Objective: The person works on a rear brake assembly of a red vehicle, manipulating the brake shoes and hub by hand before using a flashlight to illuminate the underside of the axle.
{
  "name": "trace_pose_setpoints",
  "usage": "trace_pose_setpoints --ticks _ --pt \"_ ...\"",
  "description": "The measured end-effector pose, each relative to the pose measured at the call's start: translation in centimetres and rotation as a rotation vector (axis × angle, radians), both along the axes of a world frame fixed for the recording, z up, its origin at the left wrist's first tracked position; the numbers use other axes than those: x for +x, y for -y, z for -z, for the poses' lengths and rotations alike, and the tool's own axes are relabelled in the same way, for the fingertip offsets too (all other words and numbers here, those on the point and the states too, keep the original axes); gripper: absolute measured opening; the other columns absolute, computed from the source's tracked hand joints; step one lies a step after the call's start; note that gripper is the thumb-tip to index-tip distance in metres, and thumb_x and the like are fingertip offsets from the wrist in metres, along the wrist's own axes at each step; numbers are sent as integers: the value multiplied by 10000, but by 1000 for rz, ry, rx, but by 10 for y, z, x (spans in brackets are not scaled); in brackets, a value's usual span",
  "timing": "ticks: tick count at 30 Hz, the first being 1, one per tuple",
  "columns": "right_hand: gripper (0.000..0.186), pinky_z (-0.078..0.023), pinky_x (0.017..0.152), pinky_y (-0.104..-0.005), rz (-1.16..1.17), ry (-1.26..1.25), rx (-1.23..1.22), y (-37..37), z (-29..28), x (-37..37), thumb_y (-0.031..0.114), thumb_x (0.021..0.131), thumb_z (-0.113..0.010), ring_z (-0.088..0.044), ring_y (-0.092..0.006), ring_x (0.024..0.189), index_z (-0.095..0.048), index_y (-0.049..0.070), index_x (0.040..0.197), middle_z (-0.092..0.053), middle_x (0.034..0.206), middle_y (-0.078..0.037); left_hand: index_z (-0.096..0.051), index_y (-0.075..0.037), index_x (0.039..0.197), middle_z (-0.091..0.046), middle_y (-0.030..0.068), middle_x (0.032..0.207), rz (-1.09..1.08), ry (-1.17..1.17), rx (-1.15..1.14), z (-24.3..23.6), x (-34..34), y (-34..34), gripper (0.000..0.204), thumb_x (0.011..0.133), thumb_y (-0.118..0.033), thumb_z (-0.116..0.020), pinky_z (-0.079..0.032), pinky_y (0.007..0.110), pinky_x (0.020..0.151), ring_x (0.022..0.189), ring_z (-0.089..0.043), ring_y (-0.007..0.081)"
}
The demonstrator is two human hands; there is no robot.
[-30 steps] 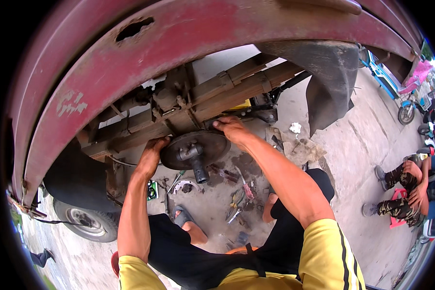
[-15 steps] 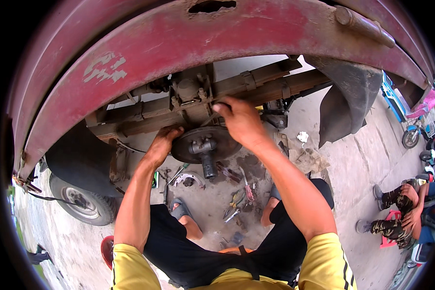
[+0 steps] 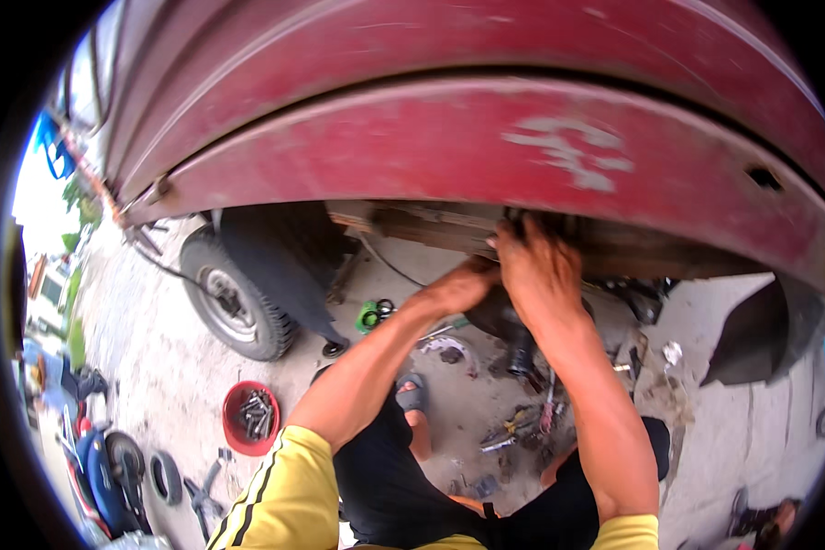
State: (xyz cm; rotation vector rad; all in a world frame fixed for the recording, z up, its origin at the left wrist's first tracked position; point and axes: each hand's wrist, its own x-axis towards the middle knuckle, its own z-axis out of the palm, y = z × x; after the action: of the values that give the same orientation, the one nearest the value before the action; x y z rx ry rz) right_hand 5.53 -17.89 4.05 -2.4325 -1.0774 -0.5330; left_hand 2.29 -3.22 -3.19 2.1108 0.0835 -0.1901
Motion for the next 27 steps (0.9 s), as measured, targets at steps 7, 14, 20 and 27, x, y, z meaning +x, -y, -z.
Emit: trace_pose_setpoints --ticks 7,14,20,27 --pt "205 -505 749 -472 -32 6 -79 -15 0 2 167 871 -596 -634 -395 863 -658 41 1020 -639 1027 -206 -562 74 1099 -615 283 1081 221 162 226 25 8 -9 363 942 -179 -354 -430 413 885 997 -587 329" --pt "232 -489 786 -451 -81 -15 79 6 5 6 192 903 -572 -611 -406 920 -651 7 1019 -634 1030 -220 -622 65 985 -625 282 1025 81 198 130 19 -5 -4 370 936 -234 -409 -444 412 870 950 -594 382" --pt "379 -408 951 -385 50 -434 256 60 29 42 236 943 -539 -592 -343 1062 -597 -90 1129 -621 1111 -267 -630 63 978 -620 281 1022 -29 138 57 4 -12 7 376 933 -243 -416 -444 426 888 978 -592 392" --pt "363 -475 824 -369 42 -1092 334 140 121 99 138 883 -522 -615 -236 953 -566 -6 1213 -630 1137 -94 -625 52 1043 -604 290 1096 8 120 -3 18 1 5 402 930 -291 -448 -428 423 918 1062 -570 390"
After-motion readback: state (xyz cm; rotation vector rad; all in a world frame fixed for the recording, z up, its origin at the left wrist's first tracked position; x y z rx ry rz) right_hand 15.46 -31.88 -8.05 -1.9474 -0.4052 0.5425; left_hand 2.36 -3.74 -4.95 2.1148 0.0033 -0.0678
